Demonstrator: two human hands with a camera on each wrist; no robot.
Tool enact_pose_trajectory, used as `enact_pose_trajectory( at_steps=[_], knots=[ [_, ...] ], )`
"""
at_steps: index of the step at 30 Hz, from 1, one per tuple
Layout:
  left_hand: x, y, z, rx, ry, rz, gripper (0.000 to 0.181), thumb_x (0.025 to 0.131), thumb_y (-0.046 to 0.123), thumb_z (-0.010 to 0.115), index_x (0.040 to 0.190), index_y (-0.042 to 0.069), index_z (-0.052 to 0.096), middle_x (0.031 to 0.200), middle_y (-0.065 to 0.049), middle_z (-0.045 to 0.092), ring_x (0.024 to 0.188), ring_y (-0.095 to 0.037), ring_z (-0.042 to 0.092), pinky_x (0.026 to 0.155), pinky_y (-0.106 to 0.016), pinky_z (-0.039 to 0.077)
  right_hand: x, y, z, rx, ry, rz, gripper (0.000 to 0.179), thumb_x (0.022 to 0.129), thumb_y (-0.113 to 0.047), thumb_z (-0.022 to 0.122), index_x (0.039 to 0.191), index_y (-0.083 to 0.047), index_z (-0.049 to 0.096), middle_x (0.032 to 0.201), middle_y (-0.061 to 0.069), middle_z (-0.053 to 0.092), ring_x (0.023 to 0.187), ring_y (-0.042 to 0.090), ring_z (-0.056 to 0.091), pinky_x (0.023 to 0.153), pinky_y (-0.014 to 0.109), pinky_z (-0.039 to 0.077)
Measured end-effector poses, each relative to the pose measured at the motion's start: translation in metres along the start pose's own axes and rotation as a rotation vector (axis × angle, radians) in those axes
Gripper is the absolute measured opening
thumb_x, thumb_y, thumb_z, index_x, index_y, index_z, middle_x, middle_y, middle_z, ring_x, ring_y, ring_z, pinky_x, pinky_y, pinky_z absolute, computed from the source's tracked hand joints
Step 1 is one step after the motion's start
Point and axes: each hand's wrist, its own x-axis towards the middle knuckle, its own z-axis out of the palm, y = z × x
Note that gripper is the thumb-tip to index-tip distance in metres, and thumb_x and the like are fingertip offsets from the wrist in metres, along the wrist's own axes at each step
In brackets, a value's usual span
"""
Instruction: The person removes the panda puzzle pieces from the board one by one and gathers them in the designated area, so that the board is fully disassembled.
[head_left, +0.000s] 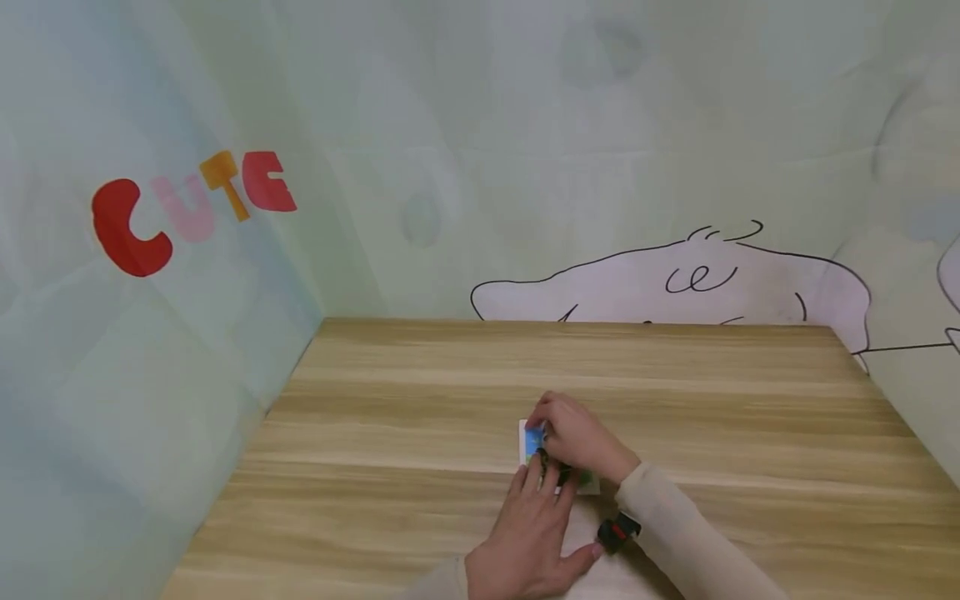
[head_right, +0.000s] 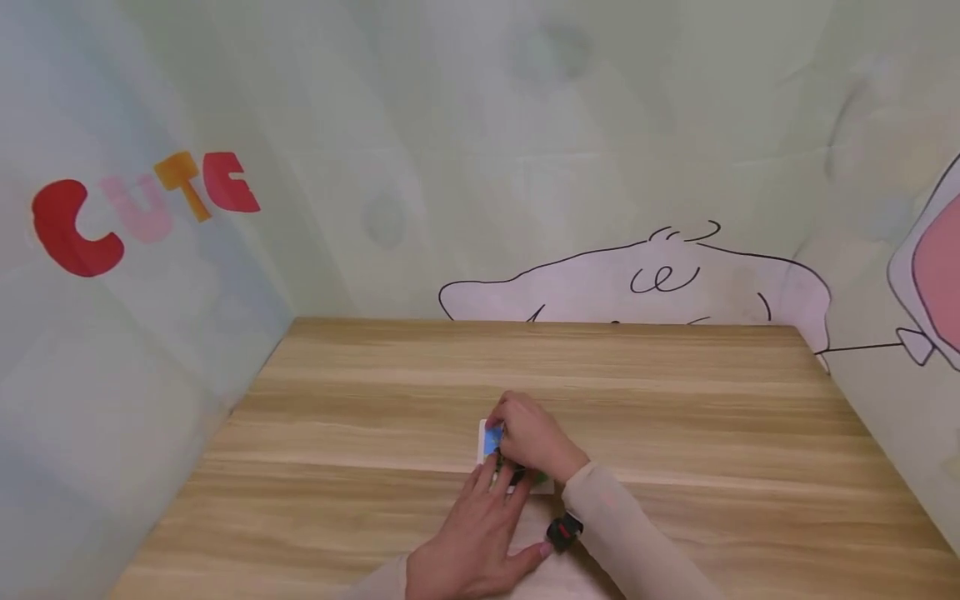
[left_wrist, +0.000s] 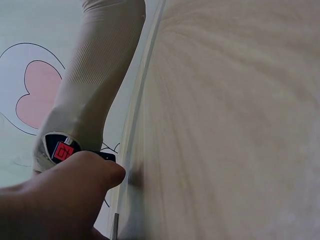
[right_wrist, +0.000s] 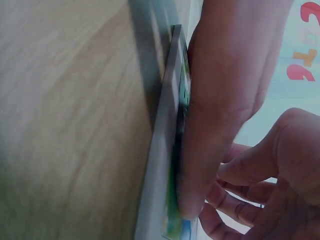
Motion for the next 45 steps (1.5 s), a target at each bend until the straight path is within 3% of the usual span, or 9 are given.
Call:
enact_pose_trajectory(
  at_steps=[8, 21, 30, 35, 40, 45],
  knots=[
    [0.001, 0.0, 0.002, -0.01, -0.039, -0.02, 0.089, 0.103, 0.073, 0.041, 0.164, 0.009, 0.041, 0.172, -0.024, 0.037, 0.157, -0.044, 0.04, 0.12, -0.055, 0.046, 0.005, 0.006, -0.003, 0.155, -0.071, 0.011, 0.035, 0.082, 0.014, 0.058, 0.108, 0.0, 0.076, 0.109, 0.01, 0.072, 0.092, 0.016, 0.063, 0.087, 0.039, 0.058],
    [0.002, 0.0, 0.003, 0.024, -0.035, -0.021, 0.09, 0.102, 0.074, 0.043, 0.165, 0.01, 0.041, 0.171, -0.023, 0.037, 0.156, -0.042, 0.04, 0.12, -0.053, 0.046, 0.009, 0.008, 0.001, 0.173, -0.078, 0.062, 0.036, 0.078, 0.015, 0.057, 0.105, -0.004, 0.073, 0.107, 0.008, 0.071, 0.096, 0.017, 0.063, 0.094, 0.045, 0.058],
    [0.003, -0.002, -0.001, -0.043, -0.102, -0.035, 0.092, 0.101, 0.076, 0.042, 0.169, 0.014, 0.033, 0.175, -0.019, 0.03, 0.159, -0.042, 0.036, 0.122, -0.054, 0.043, 0.018, 0.011, -0.013, 0.3, -0.163, 0.045, 0.031, 0.086, 0.007, 0.052, 0.107, -0.004, 0.073, 0.097, 0.008, 0.073, 0.082, 0.015, 0.058, 0.073, 0.029, 0.049],
    [0.004, -0.002, -0.002, -0.041, -0.087, -0.023, 0.092, 0.101, 0.075, 0.044, 0.168, 0.013, 0.034, 0.174, -0.019, 0.032, 0.16, -0.041, 0.035, 0.122, -0.054, 0.044, 0.016, 0.012, -0.02, 0.343, -0.232, 0.062, 0.024, 0.096, -0.009, 0.057, 0.11, -0.006, 0.076, 0.092, 0.004, 0.076, 0.075, 0.014, 0.059, 0.064, 0.03, 0.048],
    [0.003, -0.001, -0.003, -0.039, -0.074, -0.021, 0.092, 0.101, 0.074, 0.046, 0.167, 0.011, 0.036, 0.175, -0.02, 0.03, 0.16, -0.041, 0.035, 0.122, -0.054, 0.045, 0.012, 0.009, -0.017, 0.324, -0.203, 0.046, 0.024, 0.105, -0.027, 0.062, 0.108, -0.01, 0.079, 0.087, 0.001, 0.076, 0.071, 0.012, 0.062, 0.065, 0.029, 0.051],
    [0.004, 0.0, -0.004, -0.077, -0.109, -0.041, 0.093, 0.101, 0.075, 0.046, 0.168, 0.013, 0.034, 0.177, -0.02, 0.028, 0.16, -0.042, 0.035, 0.122, -0.056, 0.043, 0.011, 0.013, -0.013, 0.315, -0.097, 0.056, 0.015, 0.104, -0.021, 0.07, 0.098, -0.011, 0.079, 0.084, 0.001, 0.075, 0.068, 0.01, 0.061, 0.063, 0.026, 0.051]
  ],
)
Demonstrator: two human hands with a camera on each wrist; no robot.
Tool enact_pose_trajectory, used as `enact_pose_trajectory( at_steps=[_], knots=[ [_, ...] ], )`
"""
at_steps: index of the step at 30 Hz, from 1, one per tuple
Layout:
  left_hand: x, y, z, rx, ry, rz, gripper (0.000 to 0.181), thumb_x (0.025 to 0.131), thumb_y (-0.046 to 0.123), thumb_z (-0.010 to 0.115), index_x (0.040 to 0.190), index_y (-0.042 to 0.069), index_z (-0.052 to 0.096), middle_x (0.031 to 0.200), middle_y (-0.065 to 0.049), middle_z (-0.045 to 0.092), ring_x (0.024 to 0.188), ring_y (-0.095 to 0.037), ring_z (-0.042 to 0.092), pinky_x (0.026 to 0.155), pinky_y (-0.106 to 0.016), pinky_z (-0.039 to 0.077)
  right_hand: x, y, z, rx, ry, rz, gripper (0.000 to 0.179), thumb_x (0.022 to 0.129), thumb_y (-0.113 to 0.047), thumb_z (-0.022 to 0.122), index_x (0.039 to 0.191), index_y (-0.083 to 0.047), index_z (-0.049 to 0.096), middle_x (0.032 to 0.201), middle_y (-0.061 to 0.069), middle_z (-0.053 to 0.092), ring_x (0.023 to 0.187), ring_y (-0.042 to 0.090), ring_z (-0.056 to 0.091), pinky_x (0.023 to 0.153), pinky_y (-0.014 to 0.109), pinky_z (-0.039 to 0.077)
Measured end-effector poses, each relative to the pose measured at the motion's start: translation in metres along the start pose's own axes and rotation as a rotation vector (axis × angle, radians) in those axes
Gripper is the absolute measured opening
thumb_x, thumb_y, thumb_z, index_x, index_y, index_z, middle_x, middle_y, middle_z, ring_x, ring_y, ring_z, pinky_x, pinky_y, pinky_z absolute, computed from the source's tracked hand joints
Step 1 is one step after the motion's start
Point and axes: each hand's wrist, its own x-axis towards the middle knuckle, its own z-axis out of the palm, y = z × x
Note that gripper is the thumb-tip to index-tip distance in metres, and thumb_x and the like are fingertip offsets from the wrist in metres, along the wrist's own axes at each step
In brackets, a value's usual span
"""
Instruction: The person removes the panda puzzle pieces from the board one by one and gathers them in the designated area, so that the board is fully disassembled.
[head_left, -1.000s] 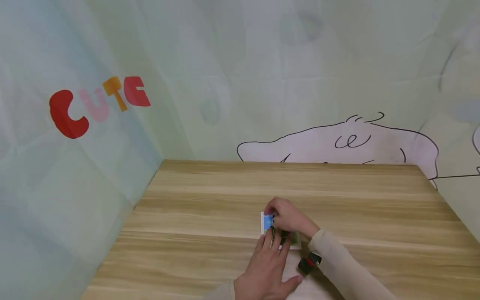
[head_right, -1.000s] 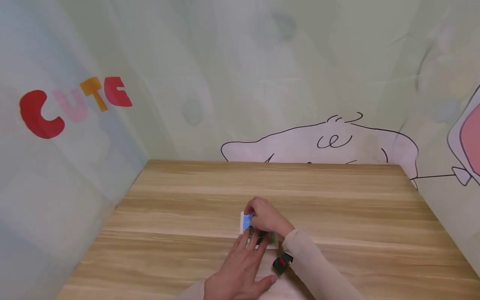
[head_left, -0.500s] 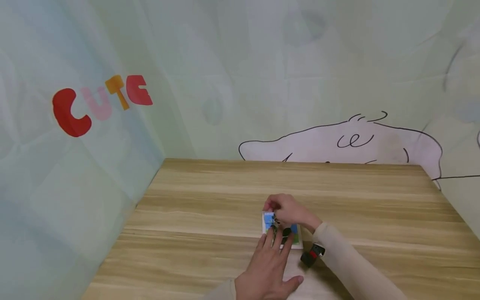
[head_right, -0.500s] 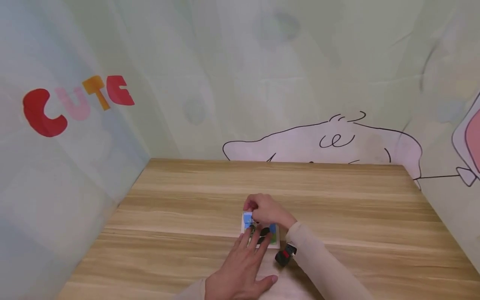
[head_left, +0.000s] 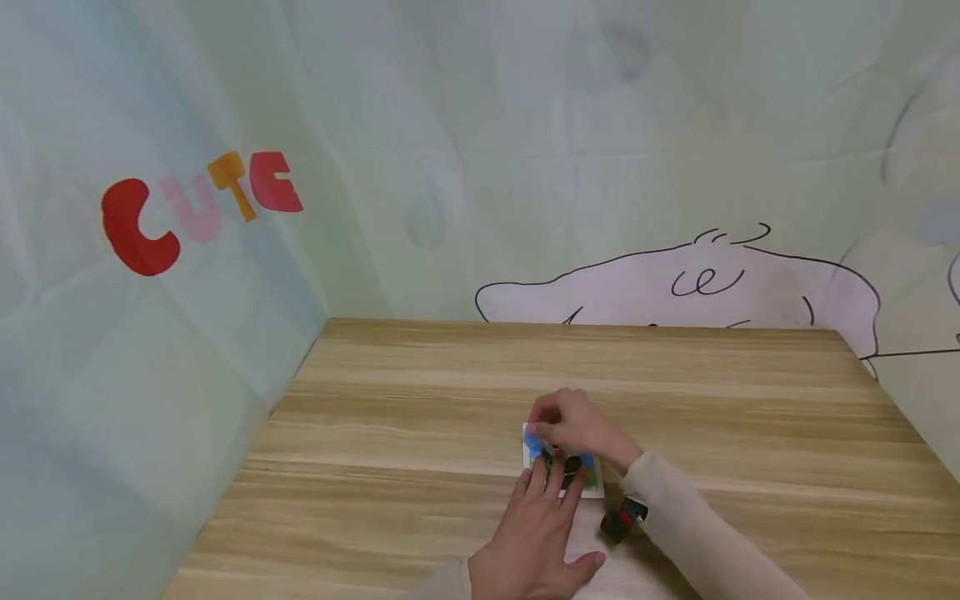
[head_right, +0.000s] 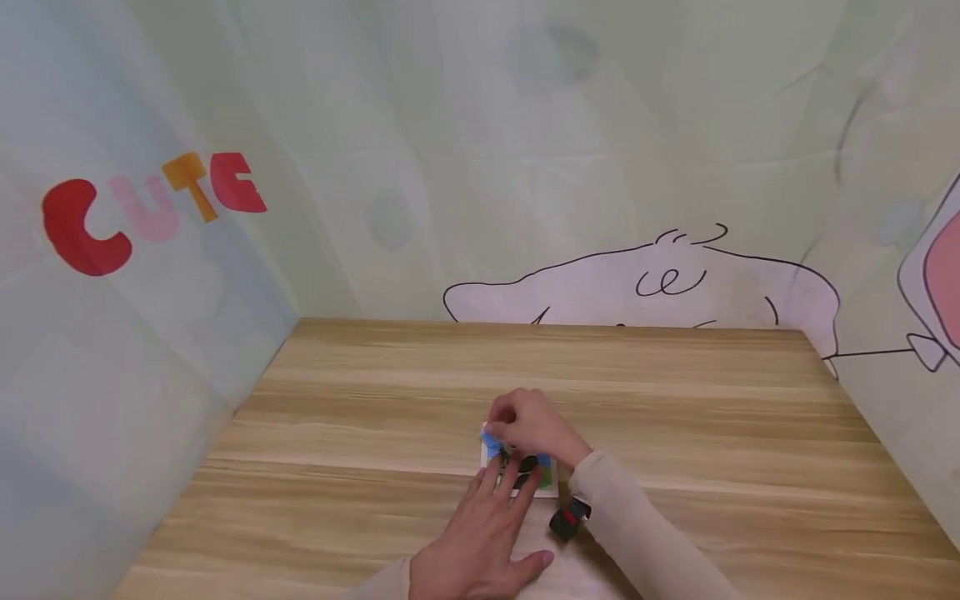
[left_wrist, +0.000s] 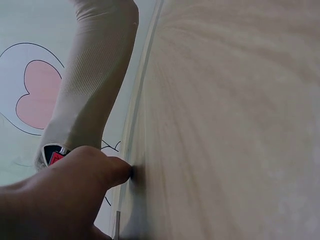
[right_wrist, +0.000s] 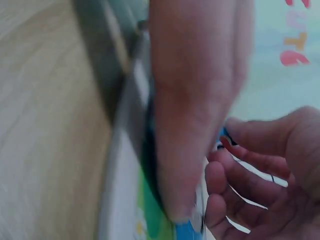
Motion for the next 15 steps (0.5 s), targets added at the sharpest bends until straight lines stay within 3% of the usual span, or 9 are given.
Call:
enact_pose_trajectory(
  at_steps=[6, 11, 15],
  knots=[
    [0.002, 0.001, -0.001, -0.025, -0.054, -0.024, 0.095, 0.1, 0.077, 0.044, 0.171, 0.015, 0.029, 0.178, -0.02, 0.027, 0.162, -0.043, 0.032, 0.126, -0.057, 0.038, -0.017, 0.022, -0.028, 0.05, 0.21, 0.189, 0.014, 0.101, -0.018, 0.075, 0.1, -0.006, 0.082, 0.087, 0.005, 0.076, 0.072, 0.012, 0.062, 0.064, 0.024, 0.052],
    [0.002, 0.003, -0.001, -0.029, -0.083, -0.046, 0.097, 0.099, 0.078, 0.043, 0.172, 0.017, 0.025, 0.179, -0.019, 0.023, 0.164, -0.042, 0.029, 0.129, -0.056, 0.034, -0.047, 0.045, -0.054, 0.02, 0.234, 0.344, 0.014, 0.099, -0.014, 0.077, 0.1, -0.001, 0.081, 0.084, 0.006, 0.075, 0.069, 0.013, 0.063, 0.062, 0.024, 0.055],
    [0.001, 0.003, 0.0, -0.03, -0.087, -0.058, 0.098, 0.099, 0.079, 0.042, 0.173, 0.018, 0.024, 0.18, -0.019, 0.022, 0.165, -0.041, 0.028, 0.13, -0.056, 0.033, -0.063, 0.057, -0.062, -0.05, 0.214, 0.361, 0.013, 0.099, -0.015, 0.077, 0.099, -0.003, 0.081, 0.084, 0.005, 0.075, 0.07, 0.014, 0.063, 0.063, 0.026, 0.055]
  ],
)
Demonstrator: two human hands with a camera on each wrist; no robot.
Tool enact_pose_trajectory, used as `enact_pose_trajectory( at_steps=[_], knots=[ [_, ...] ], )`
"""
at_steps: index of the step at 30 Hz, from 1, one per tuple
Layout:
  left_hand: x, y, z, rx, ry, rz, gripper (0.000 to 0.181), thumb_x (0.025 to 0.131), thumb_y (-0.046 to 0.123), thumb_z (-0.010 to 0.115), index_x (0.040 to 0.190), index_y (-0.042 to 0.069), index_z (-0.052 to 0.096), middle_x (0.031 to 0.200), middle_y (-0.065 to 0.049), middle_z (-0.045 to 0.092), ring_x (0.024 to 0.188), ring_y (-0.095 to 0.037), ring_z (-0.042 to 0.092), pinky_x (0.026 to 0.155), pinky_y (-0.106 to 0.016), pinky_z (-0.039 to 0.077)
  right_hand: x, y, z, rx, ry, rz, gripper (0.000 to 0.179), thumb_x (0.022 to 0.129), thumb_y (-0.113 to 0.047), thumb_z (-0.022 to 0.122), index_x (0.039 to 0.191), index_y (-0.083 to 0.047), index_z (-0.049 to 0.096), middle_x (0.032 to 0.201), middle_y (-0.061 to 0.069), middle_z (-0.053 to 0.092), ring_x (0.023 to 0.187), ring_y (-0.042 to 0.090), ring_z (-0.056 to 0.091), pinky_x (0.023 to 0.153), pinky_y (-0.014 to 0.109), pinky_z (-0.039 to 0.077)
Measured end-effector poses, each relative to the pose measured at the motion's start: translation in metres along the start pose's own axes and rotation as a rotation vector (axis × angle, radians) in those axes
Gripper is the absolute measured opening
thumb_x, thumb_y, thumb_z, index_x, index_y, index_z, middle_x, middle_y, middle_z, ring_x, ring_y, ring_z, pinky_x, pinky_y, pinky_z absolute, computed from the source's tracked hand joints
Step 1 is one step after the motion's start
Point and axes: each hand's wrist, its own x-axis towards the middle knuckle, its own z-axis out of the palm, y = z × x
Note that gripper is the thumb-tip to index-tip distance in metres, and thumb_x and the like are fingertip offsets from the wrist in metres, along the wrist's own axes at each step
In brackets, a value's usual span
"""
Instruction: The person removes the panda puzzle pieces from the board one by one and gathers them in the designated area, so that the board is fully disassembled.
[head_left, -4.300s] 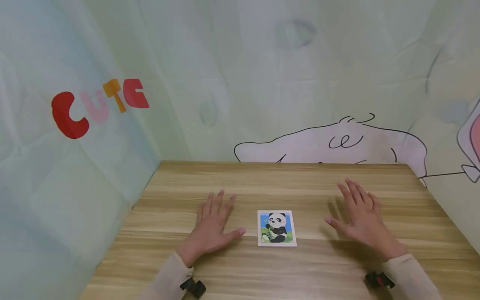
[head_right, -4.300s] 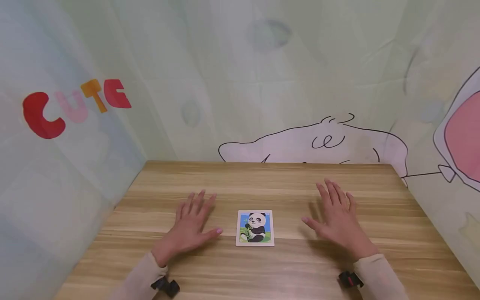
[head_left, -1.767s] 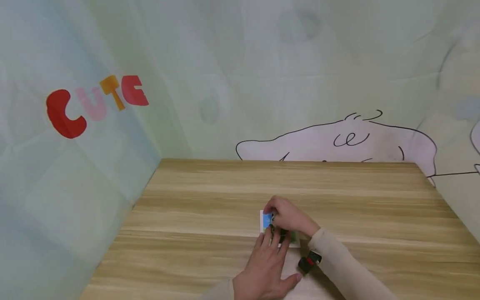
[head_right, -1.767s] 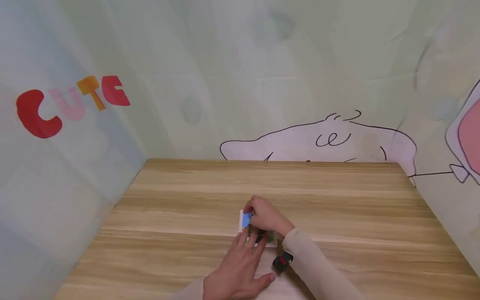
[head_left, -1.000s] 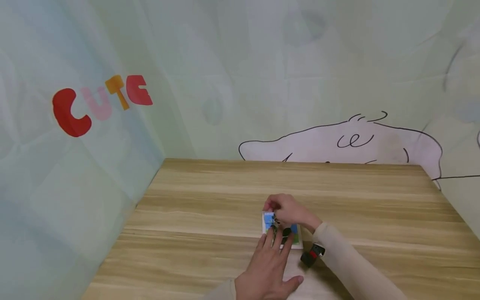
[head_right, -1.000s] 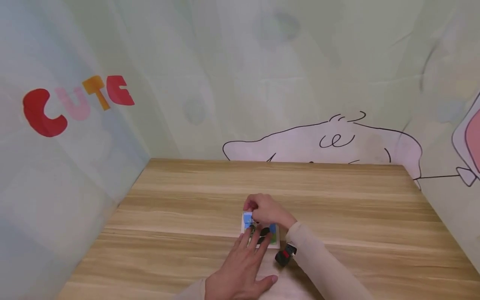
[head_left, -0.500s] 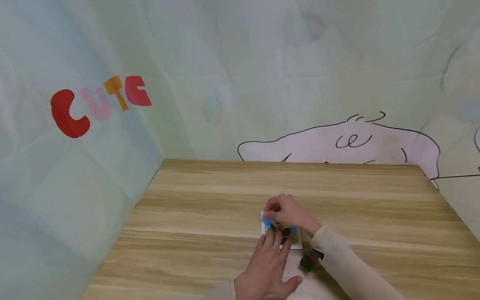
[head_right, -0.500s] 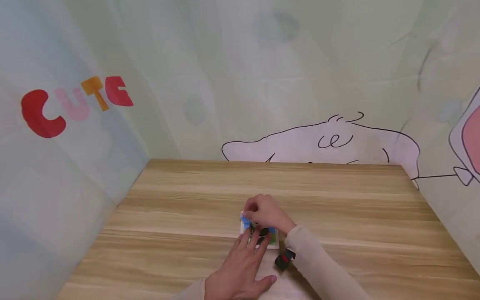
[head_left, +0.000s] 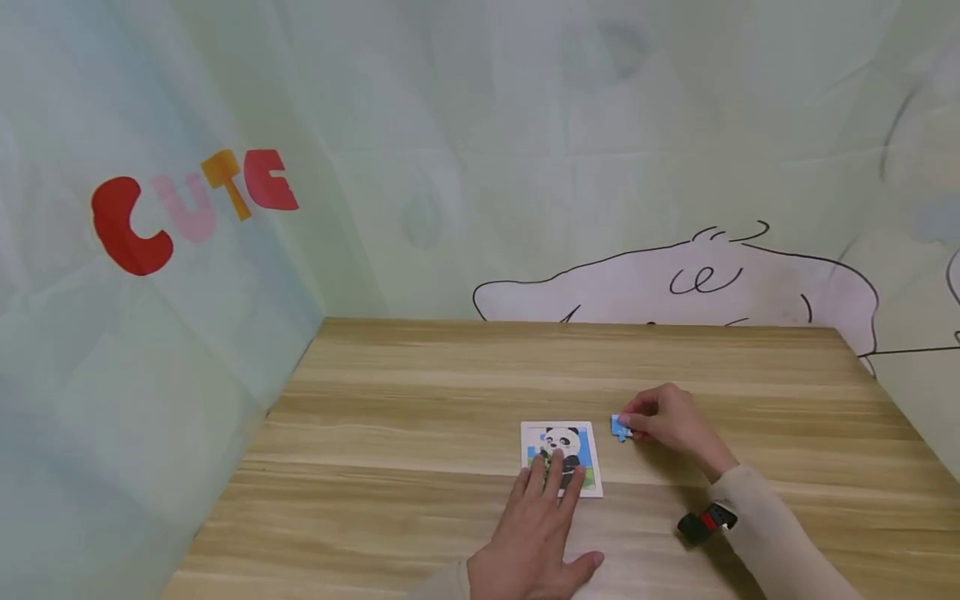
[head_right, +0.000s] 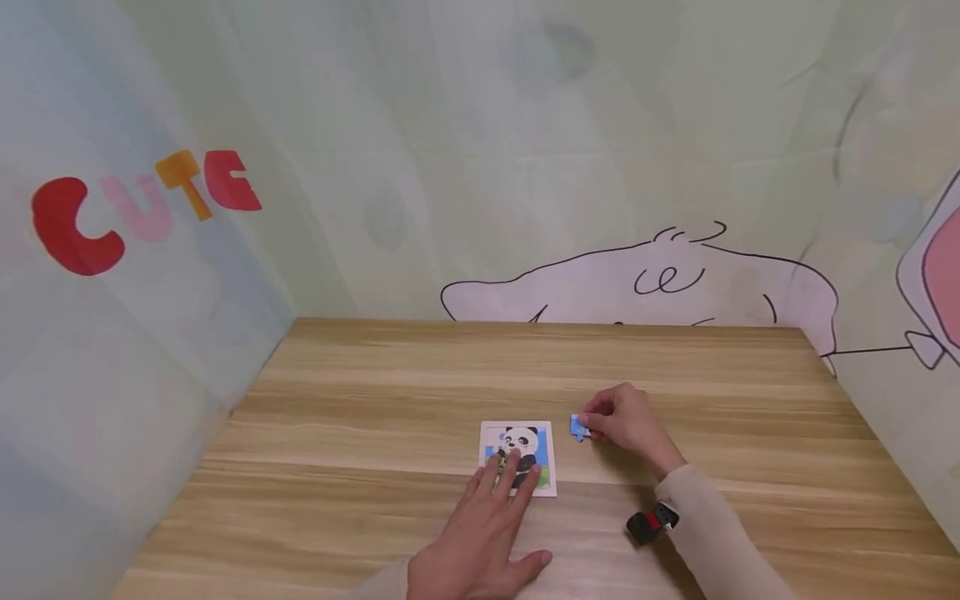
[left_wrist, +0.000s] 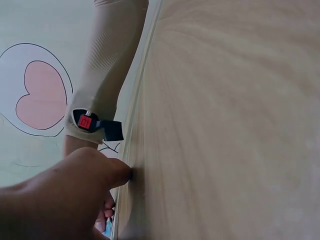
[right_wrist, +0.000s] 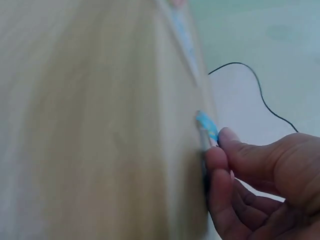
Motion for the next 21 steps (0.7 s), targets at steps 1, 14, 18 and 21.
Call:
enact_pose_trajectory(
  at_steps=[1, 14, 18, 21],
  knots=[
    [0.0001, 0.0001, -0.0003, -0.002, -0.001, -0.002, 0.098, 0.099, 0.078, 0.043, 0.173, 0.018, 0.023, 0.18, -0.019, 0.022, 0.165, -0.041, 0.027, 0.13, -0.055, 0.033, -0.0007, 0.0026, -0.0005, -0.031, 0.004, -0.019, 0.012, 0.1, -0.016, 0.077, 0.098, -0.004, 0.081, 0.084, 0.004, 0.075, 0.071, 0.014, 0.063, 0.064, 0.027, 0.054],
    [0.0019, 0.0005, 0.0, 0.0, -0.004, 0.004, 0.097, 0.098, 0.078, 0.044, 0.172, 0.019, 0.025, 0.179, -0.019, 0.024, 0.164, -0.042, 0.028, 0.129, -0.057, 0.034, -0.0014, 0.008, 0.0022, -0.197, 0.082, -0.201, 0.007, 0.093, -0.01, 0.082, 0.088, -0.014, 0.079, 0.087, -0.001, 0.076, 0.079, 0.013, 0.06, 0.075, 0.029, 0.048],
    [0.0017, 0.0007, 0.0005, 0.002, 0.003, 0.005, 0.096, 0.099, 0.078, 0.043, 0.173, 0.018, 0.024, 0.18, -0.018, 0.022, 0.165, -0.042, 0.027, 0.129, -0.056, 0.033, 0.0001, 0.0102, 0.0005, -0.187, 0.076, -0.227, 0.006, 0.092, -0.009, 0.083, 0.091, -0.014, 0.082, 0.091, -0.001, 0.079, 0.082, 0.012, 0.063, 0.077, 0.029, 0.052],
    [0.0019, 0.001, -0.0001, 0.016, 0.002, 0.002, 0.097, 0.099, 0.078, 0.043, 0.173, 0.018, 0.024, 0.18, -0.018, 0.022, 0.165, -0.042, 0.028, 0.129, -0.056, 0.033, 0.0023, 0.0125, 0.0, -0.185, 0.068, -0.252, 0.006, 0.091, -0.008, 0.084, 0.092, -0.014, 0.083, 0.092, 0.0, 0.08, 0.084, 0.012, 0.065, 0.078, 0.031, 0.055]
  ],
)
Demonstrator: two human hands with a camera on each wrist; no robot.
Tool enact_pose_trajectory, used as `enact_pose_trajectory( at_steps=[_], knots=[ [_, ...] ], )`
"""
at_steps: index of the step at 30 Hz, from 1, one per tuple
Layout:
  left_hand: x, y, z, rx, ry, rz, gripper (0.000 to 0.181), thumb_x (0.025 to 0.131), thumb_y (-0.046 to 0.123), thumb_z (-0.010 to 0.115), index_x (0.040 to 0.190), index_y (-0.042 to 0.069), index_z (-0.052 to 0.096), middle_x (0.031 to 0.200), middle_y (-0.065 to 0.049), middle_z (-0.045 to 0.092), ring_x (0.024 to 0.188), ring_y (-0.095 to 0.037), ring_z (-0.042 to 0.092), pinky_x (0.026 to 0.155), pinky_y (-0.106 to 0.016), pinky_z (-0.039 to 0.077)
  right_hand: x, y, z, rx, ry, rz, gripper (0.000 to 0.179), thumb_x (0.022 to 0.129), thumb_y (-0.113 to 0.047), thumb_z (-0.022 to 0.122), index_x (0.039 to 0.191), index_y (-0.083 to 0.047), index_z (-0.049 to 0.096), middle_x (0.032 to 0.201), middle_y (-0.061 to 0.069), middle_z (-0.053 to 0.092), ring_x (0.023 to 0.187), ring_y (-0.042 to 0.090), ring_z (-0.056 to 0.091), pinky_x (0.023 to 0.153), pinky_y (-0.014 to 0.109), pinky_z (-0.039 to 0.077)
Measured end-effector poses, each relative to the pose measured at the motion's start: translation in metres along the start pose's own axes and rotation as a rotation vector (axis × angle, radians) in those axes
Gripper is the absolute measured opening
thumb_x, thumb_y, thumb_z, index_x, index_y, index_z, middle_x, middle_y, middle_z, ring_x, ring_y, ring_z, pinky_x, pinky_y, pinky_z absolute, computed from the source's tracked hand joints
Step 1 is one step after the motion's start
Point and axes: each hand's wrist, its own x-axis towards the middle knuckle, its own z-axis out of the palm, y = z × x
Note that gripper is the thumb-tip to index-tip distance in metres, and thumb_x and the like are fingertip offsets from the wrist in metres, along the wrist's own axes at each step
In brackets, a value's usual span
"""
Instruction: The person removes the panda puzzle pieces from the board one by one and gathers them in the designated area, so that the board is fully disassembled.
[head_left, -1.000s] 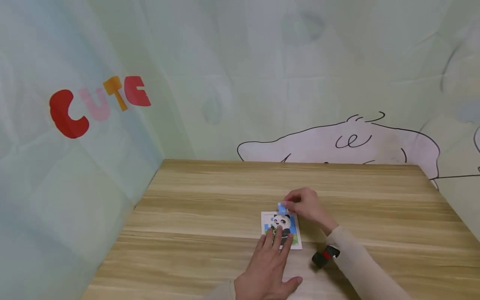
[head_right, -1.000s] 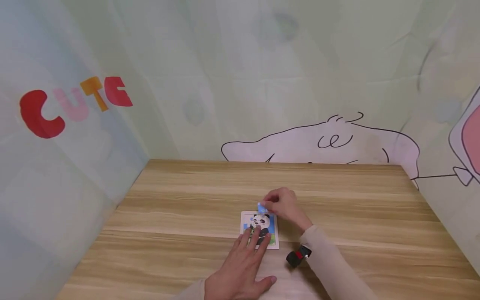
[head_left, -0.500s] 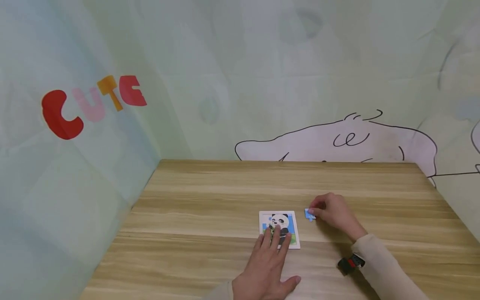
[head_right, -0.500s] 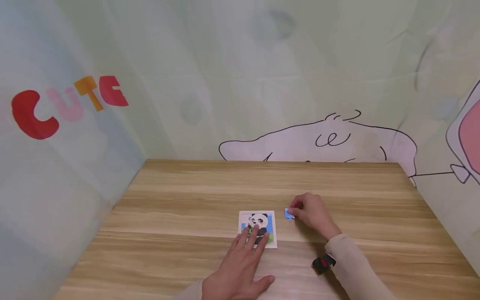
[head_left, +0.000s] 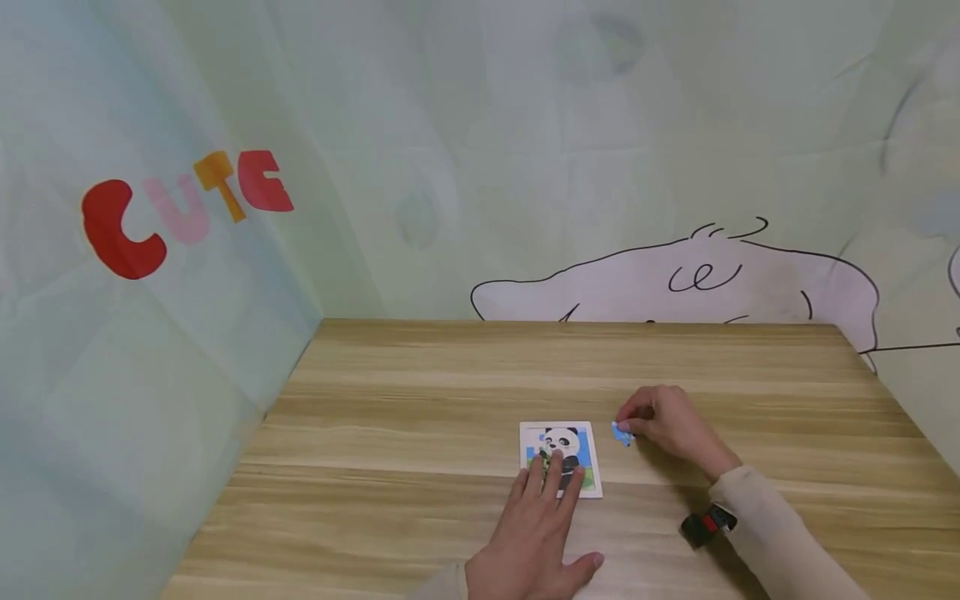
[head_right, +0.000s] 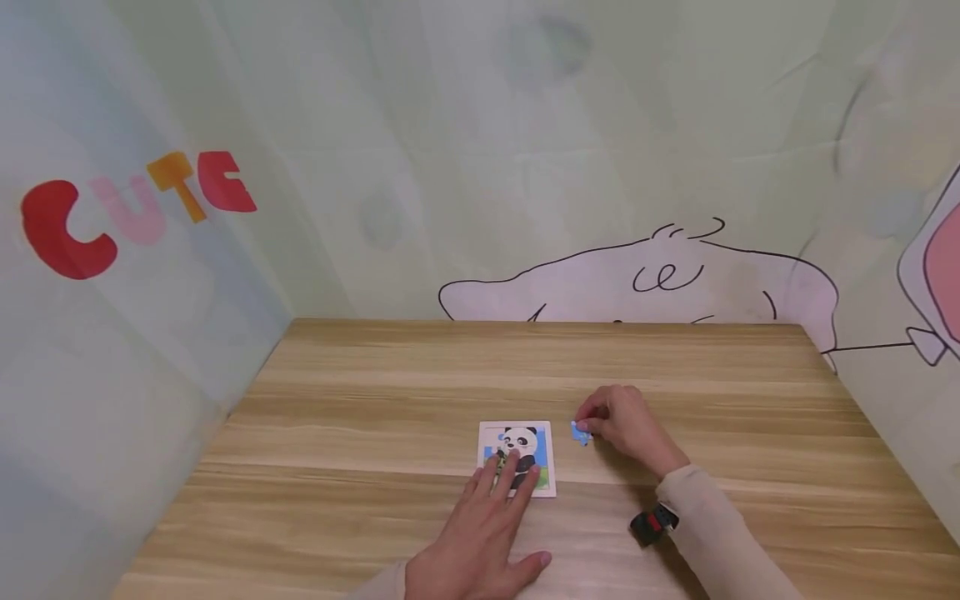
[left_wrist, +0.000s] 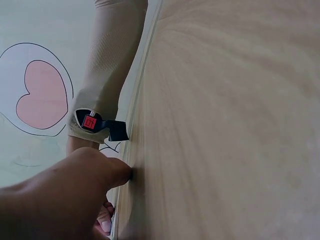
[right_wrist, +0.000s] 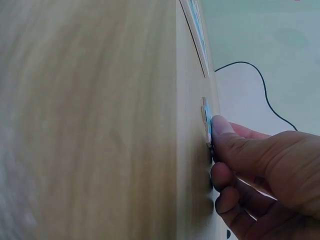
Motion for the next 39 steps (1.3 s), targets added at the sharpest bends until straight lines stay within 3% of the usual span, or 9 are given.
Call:
enact_pose_trajectory(
  at_steps=[4, 10, 17, 23, 32, 39],
  knots=[
    [0.0, 0.0, -0.002, -0.018, -0.019, -0.004, 0.097, 0.099, 0.078, 0.045, 0.173, 0.019, 0.023, 0.18, -0.018, 0.022, 0.165, -0.042, 0.027, 0.129, -0.057, 0.033, 0.0, 0.003, 0.0, -0.013, 0.018, -0.025, 0.005, 0.093, -0.01, 0.082, 0.093, -0.015, 0.084, 0.093, -0.001, 0.081, 0.085, 0.011, 0.065, 0.079, 0.032, 0.056],
    [0.001, -0.001, -0.002, -0.032, -0.039, -0.005, 0.097, 0.099, 0.079, 0.044, 0.173, 0.02, 0.023, 0.181, -0.017, 0.02, 0.166, -0.042, 0.026, 0.13, -0.057, 0.032, 0.0, -0.012, 0.002, -0.018, 0.126, -0.06, 0.005, 0.096, -0.011, 0.079, 0.093, -0.013, 0.083, 0.089, 0.0, 0.078, 0.073, 0.009, 0.056, 0.065, 0.024, 0.046],
    [0.001, -0.004, 0.0, -0.055, -0.002, 0.013, 0.095, 0.1, 0.076, 0.045, 0.173, 0.018, 0.024, 0.18, -0.019, 0.021, 0.165, -0.043, 0.026, 0.129, -0.058, 0.033, 0.008, -0.048, 0.025, 0.029, 0.009, -0.145, 0.013, 0.098, -0.005, 0.075, 0.104, -0.012, 0.084, 0.095, 0.0, 0.078, 0.077, 0.007, 0.058, 0.069, 0.022, 0.049],
    [0.0, -0.003, 0.002, -0.024, 0.045, 0.027, 0.095, 0.099, 0.076, 0.045, 0.171, 0.017, 0.028, 0.178, -0.02, 0.026, 0.163, -0.044, 0.031, 0.125, -0.059, 0.037, 0.014, -0.06, 0.045, 0.032, -0.067, -0.167, 0.012, 0.099, -0.007, 0.075, 0.105, -0.013, 0.083, 0.097, 0.0, 0.076, 0.083, 0.006, 0.06, 0.073, 0.021, 0.052],
    [0.0, -0.003, 0.002, 0.008, 0.06, 0.036, 0.093, 0.1, 0.075, 0.045, 0.17, 0.015, 0.032, 0.177, -0.02, 0.029, 0.162, -0.043, 0.033, 0.125, -0.058, 0.039, 0.015, -0.066, 0.047, -0.01, -0.043, -0.193, 0.01, 0.097, -0.004, 0.075, 0.1, -0.011, 0.083, 0.097, 0.002, 0.075, 0.084, 0.007, 0.062, 0.074, 0.025, 0.053],
    [0.001, -0.001, 0.004, 0.064, 0.096, 0.041, 0.093, 0.1, 0.076, 0.045, 0.168, 0.014, 0.036, 0.175, -0.02, 0.034, 0.159, -0.042, 0.038, 0.123, -0.056, 0.041, 0.011, -0.071, 0.049, -0.145, -0.02, -0.249, 0.016, 0.095, 0.002, 0.073, 0.099, -0.01, 0.083, 0.099, 0.001, 0.075, 0.088, 0.012, 0.067, 0.082, 0.036, 0.059]
  ],
)
